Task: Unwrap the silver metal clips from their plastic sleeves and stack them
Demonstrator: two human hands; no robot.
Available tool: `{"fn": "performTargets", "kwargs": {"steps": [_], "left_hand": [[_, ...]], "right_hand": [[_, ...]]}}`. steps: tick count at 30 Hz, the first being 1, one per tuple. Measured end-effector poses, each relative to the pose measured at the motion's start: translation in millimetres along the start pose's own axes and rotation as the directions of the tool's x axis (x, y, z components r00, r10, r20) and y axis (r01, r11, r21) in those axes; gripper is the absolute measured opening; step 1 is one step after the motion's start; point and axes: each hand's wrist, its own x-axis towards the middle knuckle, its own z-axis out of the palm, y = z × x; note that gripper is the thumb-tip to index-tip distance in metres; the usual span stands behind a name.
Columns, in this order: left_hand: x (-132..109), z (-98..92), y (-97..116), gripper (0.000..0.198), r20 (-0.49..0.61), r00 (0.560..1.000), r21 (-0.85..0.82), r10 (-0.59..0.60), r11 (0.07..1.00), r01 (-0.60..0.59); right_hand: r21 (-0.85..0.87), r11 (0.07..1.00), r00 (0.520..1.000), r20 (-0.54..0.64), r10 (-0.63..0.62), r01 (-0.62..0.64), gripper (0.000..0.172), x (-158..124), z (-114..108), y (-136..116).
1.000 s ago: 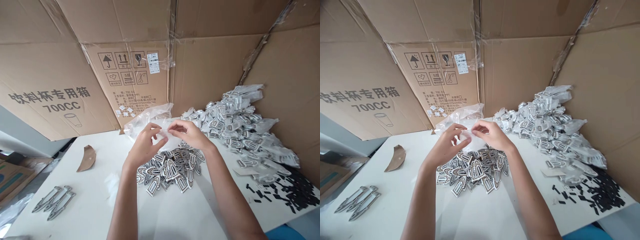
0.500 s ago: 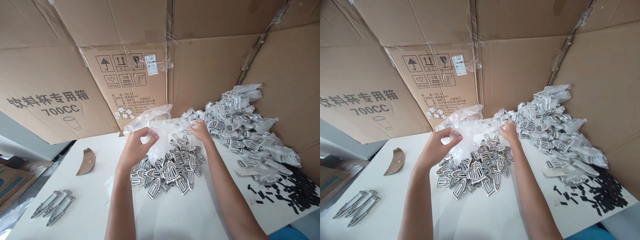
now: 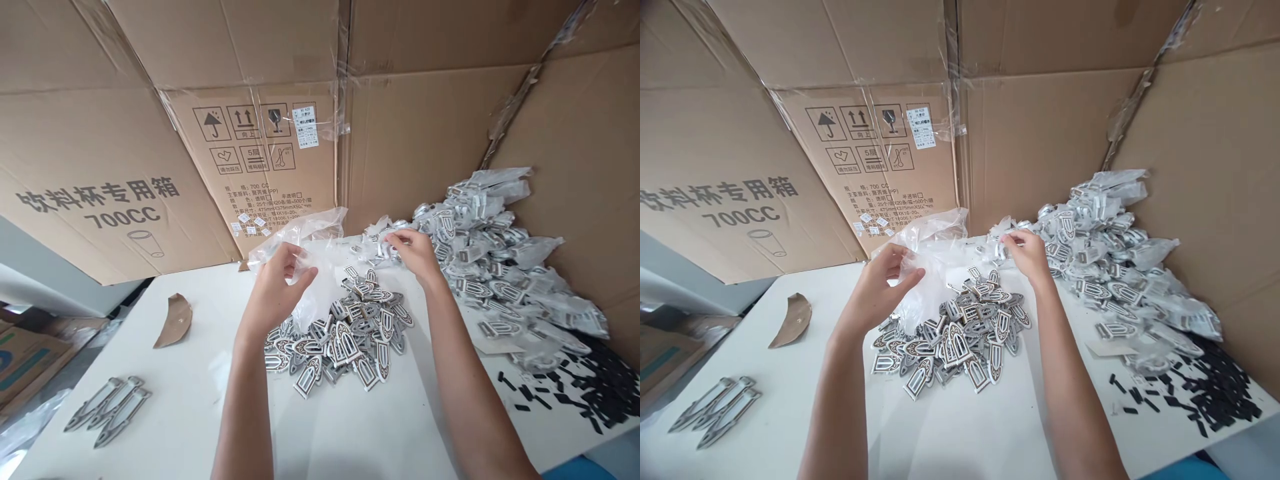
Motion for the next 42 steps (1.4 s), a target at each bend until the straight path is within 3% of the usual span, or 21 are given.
{"fn": "performTargets", "kwargs": {"steps": [4,8,10,12,18,21,27,31,33,35,39,42], "left_hand": [[0,7.1,-1,0.035,-0.122,0.984,-0.055,-0.127,0.991,0.121],[-1,10.7,2,0.019,-0.012,0.996,0.015,-0.090,0.996,0.090],[-1,11.9,4,0.006,0.052,0.998,0.081,-0.045,0.996,0.040],[-1,13.3,7,0.007,0.098,0.995,0.112,-0.001,0.994,-0.010],[-2,16.4,15,0.008,0.198,0.978,-0.038,0.064,0.998,-0.058],[-2,15.7,16,0.012,0.174,0.984,-0.088,0.042,0.996,-0.027],[-1,14.5,16,0.019,0.179,0.983,-0.185,0.026,0.983,0.008],[-3,14.8,18,0.019,0.143,0.989,-0.116,0.042,0.993,-0.026],[-3,15.2,19,0.018,0.098,0.995,-0.099,0.030,0.995,-0.020],[-3,15.6,19,0.020,0.036,0.999,-0.097,-0.005,0.995,0.008],[-2,14.7,17,0.022,-0.033,0.998,-0.164,-0.059,0.985,0.053],[-3,11.8,16,0.020,-0.007,0.999,-0.192,-0.054,0.980,0.051]], "right_hand": [[0.330,0.939,0.979,0.202,0.026,-0.093,0.034,-19,-11,-57],[0.476,0.862,0.926,0.376,-0.022,-0.173,0.047,-35,-9,-94],[0.494,0.849,0.915,0.402,-0.032,-0.188,0.049,-40,-4,-103],[0.501,0.839,0.905,0.425,-0.028,-0.210,0.049,-43,3,-108],[0.543,0.786,0.877,0.481,0.000,-0.298,0.045,-52,28,-112],[0.556,0.772,0.882,0.471,0.010,-0.306,0.043,-55,35,-115],[0.498,0.828,0.877,0.480,-0.016,-0.257,0.040,-60,45,-117],[0.379,0.925,0.938,0.323,-0.126,-0.006,0.028,-63,55,-112],[0.316,0.945,0.942,0.286,-0.175,0.080,0.030,-65,56,-113],[0.300,0.951,0.920,0.347,-0.184,0.077,0.036,-67,55,-117],[0.260,0.960,0.832,0.507,-0.226,0.102,0.033,-72,46,-130],[0.214,0.971,0.839,0.505,-0.204,0.107,0.033,-74,41,-134]]}}
